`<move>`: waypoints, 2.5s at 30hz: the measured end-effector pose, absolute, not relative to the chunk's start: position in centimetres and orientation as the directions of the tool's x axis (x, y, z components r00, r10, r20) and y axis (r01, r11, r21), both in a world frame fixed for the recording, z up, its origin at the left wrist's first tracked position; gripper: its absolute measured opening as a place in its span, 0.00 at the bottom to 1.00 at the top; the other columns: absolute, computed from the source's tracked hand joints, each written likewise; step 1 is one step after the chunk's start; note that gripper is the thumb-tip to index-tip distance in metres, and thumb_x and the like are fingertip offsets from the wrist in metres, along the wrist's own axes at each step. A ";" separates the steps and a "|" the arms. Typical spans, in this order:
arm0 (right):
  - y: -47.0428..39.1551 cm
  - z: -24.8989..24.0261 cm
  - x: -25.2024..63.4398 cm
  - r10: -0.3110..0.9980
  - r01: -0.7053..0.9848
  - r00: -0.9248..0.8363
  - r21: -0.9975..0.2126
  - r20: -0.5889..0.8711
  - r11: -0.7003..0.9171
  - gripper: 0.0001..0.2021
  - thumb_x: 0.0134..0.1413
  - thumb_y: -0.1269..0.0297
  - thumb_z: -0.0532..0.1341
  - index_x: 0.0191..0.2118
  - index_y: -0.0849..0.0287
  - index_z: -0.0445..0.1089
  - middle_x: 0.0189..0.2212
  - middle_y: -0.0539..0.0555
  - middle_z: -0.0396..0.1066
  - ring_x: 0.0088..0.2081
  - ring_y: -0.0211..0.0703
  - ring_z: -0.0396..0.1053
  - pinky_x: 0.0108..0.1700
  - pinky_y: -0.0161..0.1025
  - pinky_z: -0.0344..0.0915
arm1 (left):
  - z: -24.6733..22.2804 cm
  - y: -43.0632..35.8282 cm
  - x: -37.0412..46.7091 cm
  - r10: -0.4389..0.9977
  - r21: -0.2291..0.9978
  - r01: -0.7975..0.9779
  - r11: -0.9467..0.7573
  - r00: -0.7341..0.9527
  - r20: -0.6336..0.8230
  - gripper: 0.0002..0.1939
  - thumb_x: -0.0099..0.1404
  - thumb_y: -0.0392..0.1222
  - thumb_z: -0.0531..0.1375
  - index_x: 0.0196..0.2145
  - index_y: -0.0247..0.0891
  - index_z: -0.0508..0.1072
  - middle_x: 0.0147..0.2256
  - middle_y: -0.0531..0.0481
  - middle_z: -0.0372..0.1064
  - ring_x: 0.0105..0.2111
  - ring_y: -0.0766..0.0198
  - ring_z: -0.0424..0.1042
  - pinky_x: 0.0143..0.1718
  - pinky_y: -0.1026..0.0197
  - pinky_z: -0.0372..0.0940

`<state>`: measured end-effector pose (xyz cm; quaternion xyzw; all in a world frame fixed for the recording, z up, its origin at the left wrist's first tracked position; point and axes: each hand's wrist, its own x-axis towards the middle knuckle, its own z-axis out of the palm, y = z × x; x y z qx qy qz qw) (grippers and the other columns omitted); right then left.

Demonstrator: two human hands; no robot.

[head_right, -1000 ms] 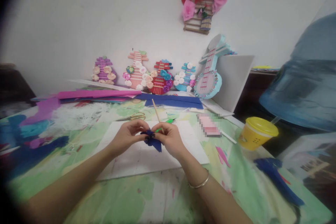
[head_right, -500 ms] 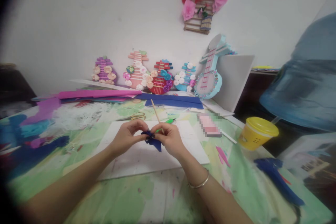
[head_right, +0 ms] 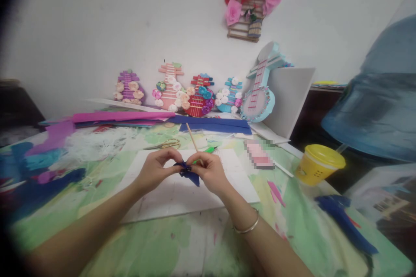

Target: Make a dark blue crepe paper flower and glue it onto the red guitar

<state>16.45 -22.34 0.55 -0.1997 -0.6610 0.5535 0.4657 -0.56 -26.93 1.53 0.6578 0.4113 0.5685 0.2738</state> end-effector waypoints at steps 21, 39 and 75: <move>-22.9 1.0 16.2 0.794 -0.254 -0.527 -0.948 0.303 0.193 0.10 0.39 0.63 0.69 0.27 0.62 0.70 0.18 0.48 0.69 0.18 0.34 0.65 0.20 0.31 0.60 | 1.8 -26.8 -0.8 0.881 0.876 0.142 -0.462 0.186 0.434 0.10 0.50 0.35 0.66 0.22 0.35 0.66 0.24 0.54 0.62 0.27 0.68 0.63 0.31 0.63 0.60; -22.8 0.8 16.3 0.806 -0.248 -0.498 -0.944 0.319 0.220 0.12 0.39 0.60 0.69 0.27 0.62 0.69 0.16 0.48 0.66 0.16 0.31 0.58 0.17 0.29 0.52 | 1.7 -26.8 -0.9 0.802 0.770 0.242 -0.591 0.066 0.594 0.06 0.51 0.36 0.66 0.22 0.36 0.71 0.24 0.51 0.67 0.28 0.64 0.66 0.33 0.60 0.60; -22.3 0.9 16.6 0.780 0.068 -0.552 -0.916 0.296 0.395 0.08 0.55 0.62 0.55 0.39 0.58 0.66 0.27 0.49 0.66 0.22 0.32 0.58 0.25 0.31 0.55 | 1.8 -26.2 -1.4 0.942 0.918 0.216 -0.334 0.095 0.321 0.06 0.53 0.40 0.64 0.26 0.33 0.74 0.24 0.50 0.70 0.24 0.65 0.69 0.27 0.62 0.66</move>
